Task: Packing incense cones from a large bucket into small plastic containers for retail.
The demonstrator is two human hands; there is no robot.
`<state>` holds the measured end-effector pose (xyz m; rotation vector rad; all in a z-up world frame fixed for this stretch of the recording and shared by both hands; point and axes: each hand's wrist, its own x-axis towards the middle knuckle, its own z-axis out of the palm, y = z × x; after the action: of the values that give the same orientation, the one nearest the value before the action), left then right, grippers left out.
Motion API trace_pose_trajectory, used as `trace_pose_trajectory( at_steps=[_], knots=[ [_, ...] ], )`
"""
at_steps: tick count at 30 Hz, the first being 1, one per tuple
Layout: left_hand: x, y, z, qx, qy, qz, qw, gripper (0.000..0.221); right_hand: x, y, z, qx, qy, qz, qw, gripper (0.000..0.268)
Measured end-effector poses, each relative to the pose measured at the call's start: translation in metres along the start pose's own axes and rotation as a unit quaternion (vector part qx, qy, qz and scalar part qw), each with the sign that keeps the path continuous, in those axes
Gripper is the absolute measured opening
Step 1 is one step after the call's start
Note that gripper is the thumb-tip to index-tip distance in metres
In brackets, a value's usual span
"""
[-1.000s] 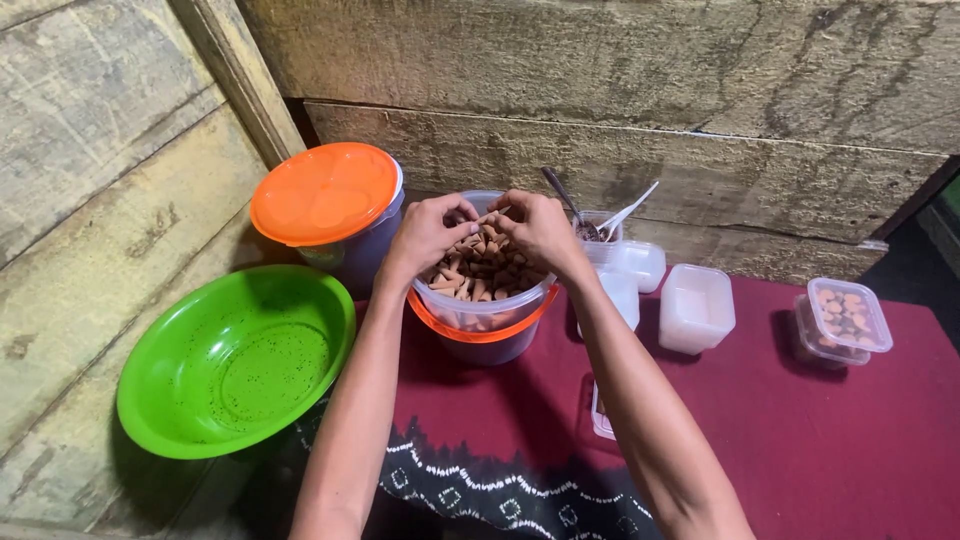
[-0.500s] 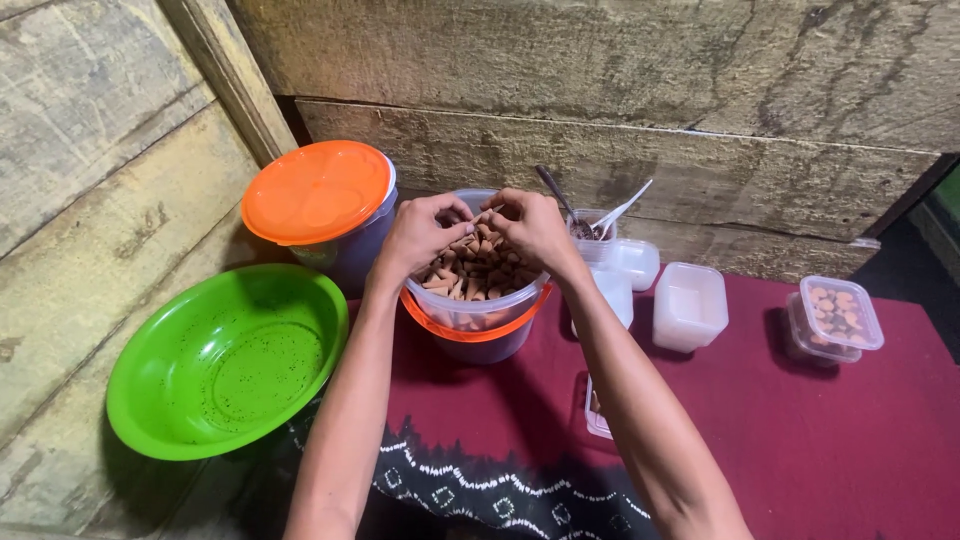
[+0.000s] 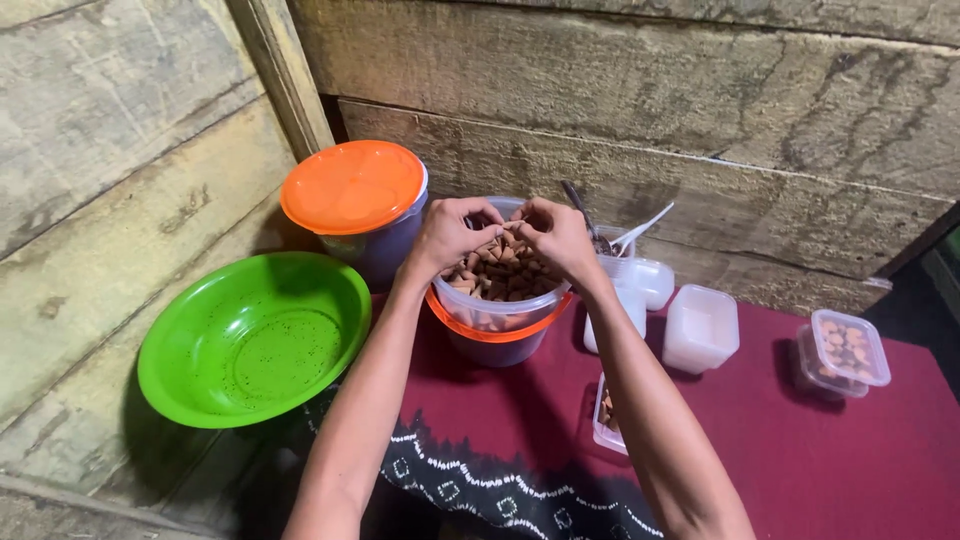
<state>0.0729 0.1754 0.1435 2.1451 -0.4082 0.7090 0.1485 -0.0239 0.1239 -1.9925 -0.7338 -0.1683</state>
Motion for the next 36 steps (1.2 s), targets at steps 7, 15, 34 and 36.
trace_pose_trajectory(
  at_steps=[7,15,34,36],
  knots=[
    [-0.015,0.047,0.007,-0.003,0.082,0.042,0.996,0.014,-0.026,-0.029,-0.017,0.086,0.073,-0.041,0.993,0.016],
    [-0.076,0.137,0.046,-0.111,0.032,0.122,0.986,0.011,-0.149,-0.041,-0.089,0.128,0.039,-0.065,0.989,0.019],
    [-0.123,0.068,0.183,-0.247,-0.190,0.094,0.946,0.012,-0.264,0.060,-0.122,0.124,-0.003,0.035,0.992,0.026],
    [-0.124,0.062,0.184,-0.253,-0.190,0.100,0.943,0.012,-0.261,0.060,-0.120,0.098,-0.003,0.014,0.995,0.019]
  ],
)
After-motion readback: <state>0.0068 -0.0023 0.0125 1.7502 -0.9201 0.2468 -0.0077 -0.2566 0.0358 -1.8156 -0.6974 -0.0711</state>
